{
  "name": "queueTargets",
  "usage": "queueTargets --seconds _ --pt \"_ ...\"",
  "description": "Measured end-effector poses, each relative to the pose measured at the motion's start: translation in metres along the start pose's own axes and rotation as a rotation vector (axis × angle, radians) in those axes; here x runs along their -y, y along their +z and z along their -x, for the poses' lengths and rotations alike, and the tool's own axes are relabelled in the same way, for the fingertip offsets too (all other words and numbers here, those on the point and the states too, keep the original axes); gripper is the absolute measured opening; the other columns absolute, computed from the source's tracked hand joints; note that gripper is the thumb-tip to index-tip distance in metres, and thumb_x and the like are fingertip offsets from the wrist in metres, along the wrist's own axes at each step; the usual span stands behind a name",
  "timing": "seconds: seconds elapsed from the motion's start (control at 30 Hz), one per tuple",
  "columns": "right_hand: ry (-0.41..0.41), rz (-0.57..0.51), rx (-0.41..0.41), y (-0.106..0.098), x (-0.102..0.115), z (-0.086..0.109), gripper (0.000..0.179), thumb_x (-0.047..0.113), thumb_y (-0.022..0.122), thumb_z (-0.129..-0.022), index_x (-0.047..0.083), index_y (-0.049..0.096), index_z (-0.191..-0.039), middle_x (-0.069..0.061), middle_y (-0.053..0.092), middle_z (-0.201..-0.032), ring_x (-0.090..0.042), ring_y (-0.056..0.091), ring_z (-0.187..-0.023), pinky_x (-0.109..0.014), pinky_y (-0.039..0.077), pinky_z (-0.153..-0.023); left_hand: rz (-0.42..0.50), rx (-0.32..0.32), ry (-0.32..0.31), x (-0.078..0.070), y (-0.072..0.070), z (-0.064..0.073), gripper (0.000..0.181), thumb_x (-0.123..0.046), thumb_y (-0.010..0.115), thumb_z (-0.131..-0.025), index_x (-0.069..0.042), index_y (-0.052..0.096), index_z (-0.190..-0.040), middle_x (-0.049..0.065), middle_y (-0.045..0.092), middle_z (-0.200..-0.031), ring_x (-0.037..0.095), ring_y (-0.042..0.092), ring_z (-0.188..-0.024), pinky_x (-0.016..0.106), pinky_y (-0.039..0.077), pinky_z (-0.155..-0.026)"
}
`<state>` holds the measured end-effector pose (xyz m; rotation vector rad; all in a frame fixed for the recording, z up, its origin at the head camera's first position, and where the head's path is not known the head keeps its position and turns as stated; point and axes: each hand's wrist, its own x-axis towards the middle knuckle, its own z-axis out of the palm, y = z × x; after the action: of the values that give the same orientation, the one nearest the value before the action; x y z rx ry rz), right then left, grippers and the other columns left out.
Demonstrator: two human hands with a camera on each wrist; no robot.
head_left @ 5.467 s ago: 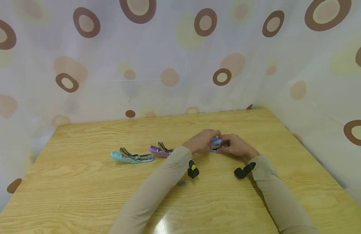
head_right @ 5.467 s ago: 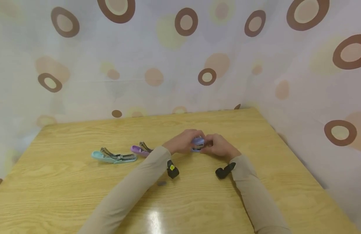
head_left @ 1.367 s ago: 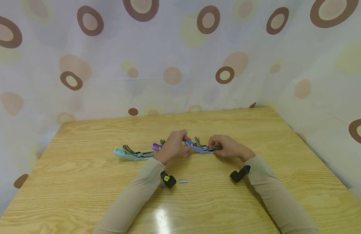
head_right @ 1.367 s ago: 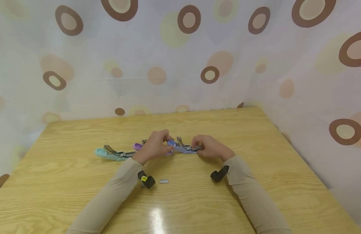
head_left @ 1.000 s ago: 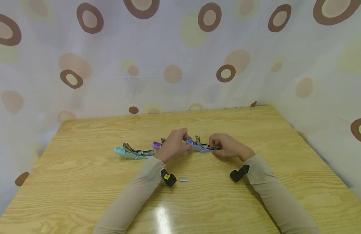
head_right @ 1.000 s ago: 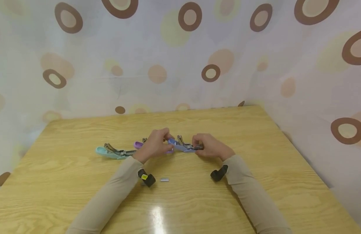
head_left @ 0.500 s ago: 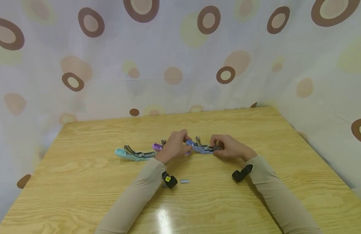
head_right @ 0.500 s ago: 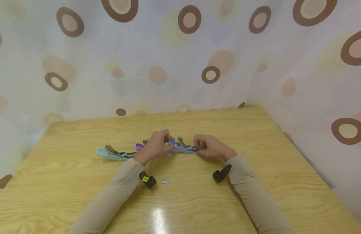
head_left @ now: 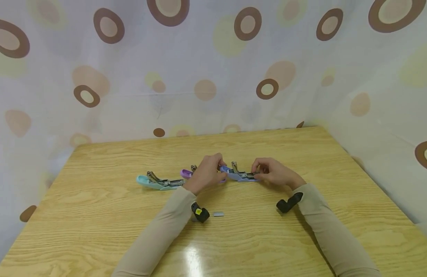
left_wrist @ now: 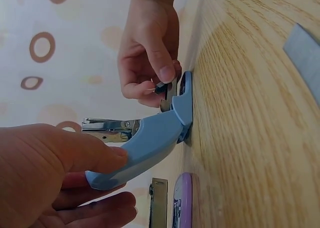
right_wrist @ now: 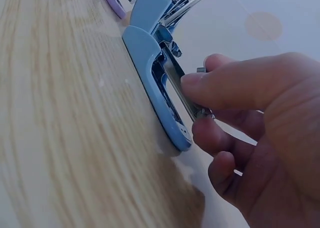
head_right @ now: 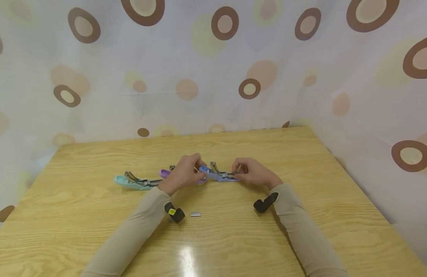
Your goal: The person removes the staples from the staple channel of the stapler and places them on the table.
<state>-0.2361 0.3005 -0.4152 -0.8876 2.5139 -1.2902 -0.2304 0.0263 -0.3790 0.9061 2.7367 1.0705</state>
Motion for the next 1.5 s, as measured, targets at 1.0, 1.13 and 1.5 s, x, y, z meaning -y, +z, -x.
queueTargets --seconds 1.0,1.13,1.5 --pt "-0.015 -0.014 -0.133 0.003 0.006 -0.007 0.006 0.005 0.065 -0.090 0.003 0.065 -0.097 -0.012 0.066 -0.090 -0.018 0.060 -0.074 -0.025 0.046 -0.059 -0.028 -0.001 0.040 0.006 -0.007 0.004 0.023 -0.013 0.070 -0.087 -0.002 0.055 -0.100 0.012 0.063 -0.101 0.025 0.061 -0.093 0.032 0.051 -0.076" --pt "-0.051 0.027 -0.129 -0.001 0.016 -0.006 0.007 0.003 0.065 -0.090 0.003 0.066 -0.097 -0.015 0.067 -0.091 -0.019 0.061 -0.073 -0.026 0.046 -0.059 -0.005 0.000 0.026 0.002 -0.010 0.004 0.033 -0.018 0.067 -0.089 0.001 0.052 -0.113 0.017 0.059 -0.116 0.029 0.059 -0.106 0.037 0.052 -0.085" --pt "-0.045 0.217 0.055 0.015 0.058 -0.009 0.011 0.006 0.069 -0.087 0.006 0.065 -0.098 0.001 0.065 -0.085 -0.007 0.056 -0.069 -0.025 0.049 -0.061 0.046 -0.146 0.161 -0.002 -0.021 0.011 0.025 -0.013 0.065 -0.090 -0.001 0.053 -0.108 0.016 0.058 -0.109 0.029 0.059 -0.098 0.039 0.053 -0.082"
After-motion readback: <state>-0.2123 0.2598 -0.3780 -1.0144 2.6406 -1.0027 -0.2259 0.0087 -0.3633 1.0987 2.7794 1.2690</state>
